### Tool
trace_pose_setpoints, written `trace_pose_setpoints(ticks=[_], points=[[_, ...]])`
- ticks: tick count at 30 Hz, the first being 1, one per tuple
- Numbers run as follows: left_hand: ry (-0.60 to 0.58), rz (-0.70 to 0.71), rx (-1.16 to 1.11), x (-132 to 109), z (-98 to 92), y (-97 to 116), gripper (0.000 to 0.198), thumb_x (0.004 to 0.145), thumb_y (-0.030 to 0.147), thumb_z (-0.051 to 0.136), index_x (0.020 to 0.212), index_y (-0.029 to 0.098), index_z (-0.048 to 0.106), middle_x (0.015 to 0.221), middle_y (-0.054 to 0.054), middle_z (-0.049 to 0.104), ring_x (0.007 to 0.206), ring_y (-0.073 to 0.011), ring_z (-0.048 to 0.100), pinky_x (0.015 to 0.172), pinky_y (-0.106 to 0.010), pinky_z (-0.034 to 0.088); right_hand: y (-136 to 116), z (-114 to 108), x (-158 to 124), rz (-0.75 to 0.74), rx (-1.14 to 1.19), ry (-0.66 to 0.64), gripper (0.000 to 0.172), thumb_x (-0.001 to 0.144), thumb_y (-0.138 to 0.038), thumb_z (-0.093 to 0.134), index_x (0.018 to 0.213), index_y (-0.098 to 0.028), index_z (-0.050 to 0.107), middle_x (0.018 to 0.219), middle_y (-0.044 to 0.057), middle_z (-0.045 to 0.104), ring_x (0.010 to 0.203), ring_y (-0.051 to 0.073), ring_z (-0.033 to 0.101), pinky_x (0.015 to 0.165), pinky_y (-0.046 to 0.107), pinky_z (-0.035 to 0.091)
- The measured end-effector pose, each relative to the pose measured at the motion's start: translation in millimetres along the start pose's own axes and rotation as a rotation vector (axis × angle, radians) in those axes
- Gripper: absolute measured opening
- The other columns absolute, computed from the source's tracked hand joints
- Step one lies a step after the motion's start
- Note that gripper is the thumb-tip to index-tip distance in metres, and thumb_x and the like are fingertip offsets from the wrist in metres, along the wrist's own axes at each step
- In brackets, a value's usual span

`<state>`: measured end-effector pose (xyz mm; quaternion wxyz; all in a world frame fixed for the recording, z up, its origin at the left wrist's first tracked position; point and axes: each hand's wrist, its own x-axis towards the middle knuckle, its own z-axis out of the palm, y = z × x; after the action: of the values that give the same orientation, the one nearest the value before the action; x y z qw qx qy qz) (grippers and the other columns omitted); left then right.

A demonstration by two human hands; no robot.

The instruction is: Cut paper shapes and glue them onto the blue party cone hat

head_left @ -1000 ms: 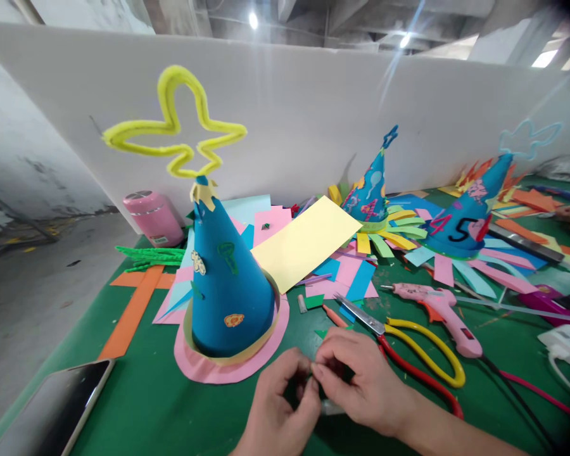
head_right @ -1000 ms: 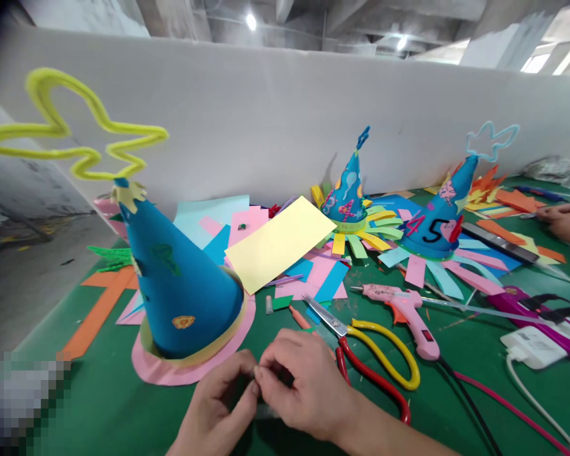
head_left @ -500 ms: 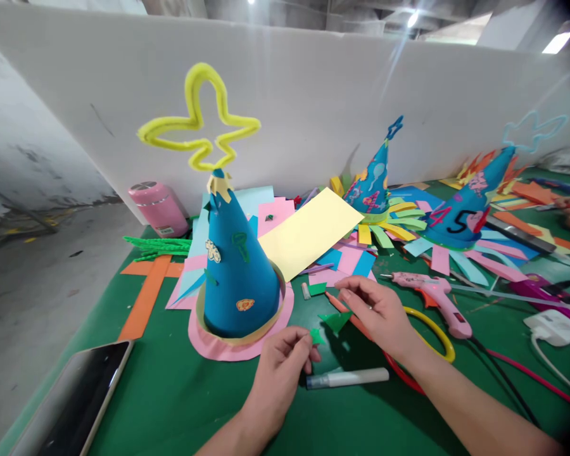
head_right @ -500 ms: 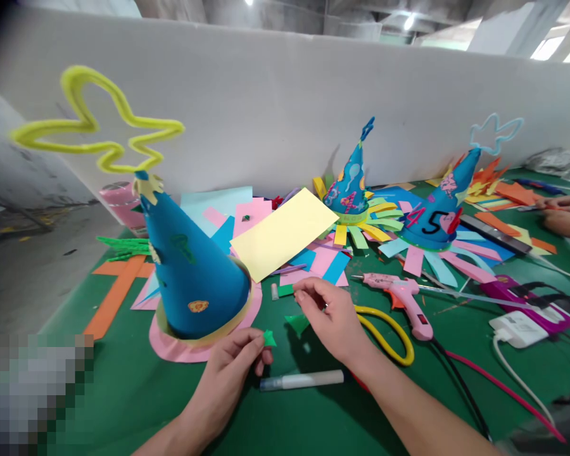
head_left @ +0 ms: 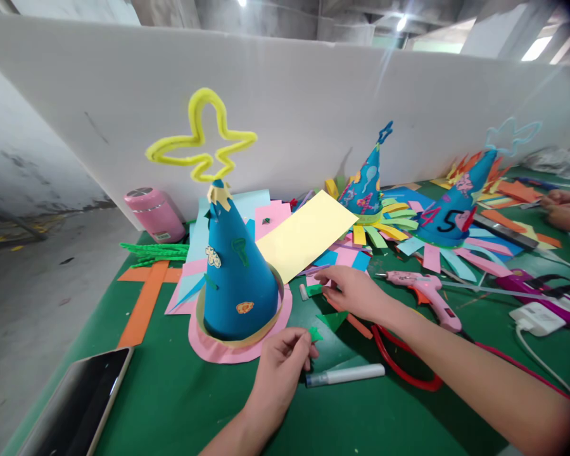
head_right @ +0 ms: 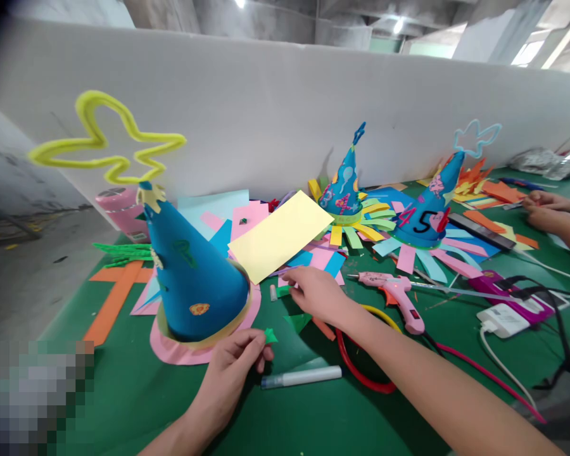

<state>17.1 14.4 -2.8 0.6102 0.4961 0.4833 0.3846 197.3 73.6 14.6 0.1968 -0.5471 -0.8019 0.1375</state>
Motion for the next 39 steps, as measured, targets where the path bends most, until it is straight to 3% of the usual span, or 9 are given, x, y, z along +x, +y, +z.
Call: trace_pose_setpoints(ticks=[4, 11, 18, 21, 26, 31, 39], points=[[-0.015, 0.009, 0.027, -0.8, -0.7, -0.4, 0.027, 0.075, 0.031, 0.053, 0.056, 0.013, 0.058, 0.047, 0.001, 0.051, 0.046, -0.0086, 0.042, 0.048, -0.02, 0.032, -1.5, 1.5, 9.5, -0.065, -0.11, -0.082, 0.039, 0.071, -0.011, 0.051, 0.108, -0.017, 0.057, 0.107, 0.008, 0.061, 0.096, 0.022, 0.053, 0.078, 0.031, 0.04], [-0.026, 0.085, 0.174, -0.4, -2.1, -2.0, 0.028, 0.079, 0.028, 0.046, 0.056, 0.015, 0.055, 0.049, 0.0, 0.052, 0.047, -0.0103, 0.044, 0.048, -0.021, 0.034, -8.7, 2.2, 23.5, -0.103, -0.272, -0.204, 0.044, 0.065, -0.013, 0.057, 0.109, -0.016, 0.057, 0.103, 0.009, 0.063, 0.089, 0.025, 0.054, 0.072, 0.031, 0.039], [-0.027, 0.695, 0.896, 3.6, -6.6, -15.1, 0.023, 0.081, 0.016, 0.042, 0.069, 0.014, 0.062, 0.06, -0.005, 0.058, 0.058, -0.0166, 0.051, 0.055, -0.028, 0.037, -12.0, 1.3, 30.1, -0.116, -0.37, -0.24, 0.035, 0.072, -0.011, 0.05, 0.105, -0.017, 0.059, 0.1, 0.009, 0.066, 0.091, 0.025, 0.055, 0.071, 0.032, 0.038], [-0.009, 0.816, 1.134, 3.1, -7.4, -18.2, 0.024, 0.082, 0.014, 0.042, 0.068, 0.015, 0.061, 0.059, -0.005, 0.057, 0.058, -0.0175, 0.05, 0.055, -0.029, 0.036, -11.3, 0.2, 30.5, -0.123, -0.384, -0.257, 0.036, 0.072, -0.015, 0.053, 0.107, -0.018, 0.058, 0.102, 0.008, 0.065, 0.093, 0.025, 0.055, 0.072, 0.031, 0.038], [-0.081, 0.803, 1.237, -0.1, -5.9, -17.1, 0.022, 0.08, 0.012, 0.042, 0.068, 0.016, 0.059, 0.061, -0.005, 0.055, 0.059, -0.0182, 0.048, 0.056, -0.031, 0.036, -11.0, 1.1, 32.1, -0.087, -0.406, -0.268, 0.043, 0.07, -0.017, 0.055, 0.113, -0.018, 0.053, 0.102, 0.009, 0.064, 0.094, 0.025, 0.056, 0.069, 0.03, 0.04], [-0.025, 0.664, 1.14, -0.5, -5.2, -15.9, 0.02, 0.075, 0.007, 0.041, 0.079, 0.014, 0.06, 0.067, -0.006, 0.058, 0.066, -0.02, 0.051, 0.059, -0.033, 0.038, -13.3, 0.5, 34.6, -0.035, -0.417, -0.3, 0.036, 0.071, -0.018, 0.056, 0.107, -0.018, 0.056, 0.099, 0.01, 0.063, 0.09, 0.026, 0.058, 0.061, 0.028, 0.043], [-0.032, 0.599, 1.105, -0.6, -4.7, -13.5, 0.021, 0.074, 0.009, 0.041, 0.078, 0.016, 0.061, 0.073, -0.007, 0.057, 0.072, -0.0211, 0.05, 0.062, -0.033, 0.039, -7.6, 3.1, 37.6, 0.025, -0.372, -0.333, 0.025, 0.084, -0.031, 0.051, 0.102, -0.014, 0.055, 0.1, 0.005, 0.058, 0.085, 0.018, 0.058, 0.072, 0.037, 0.048]])
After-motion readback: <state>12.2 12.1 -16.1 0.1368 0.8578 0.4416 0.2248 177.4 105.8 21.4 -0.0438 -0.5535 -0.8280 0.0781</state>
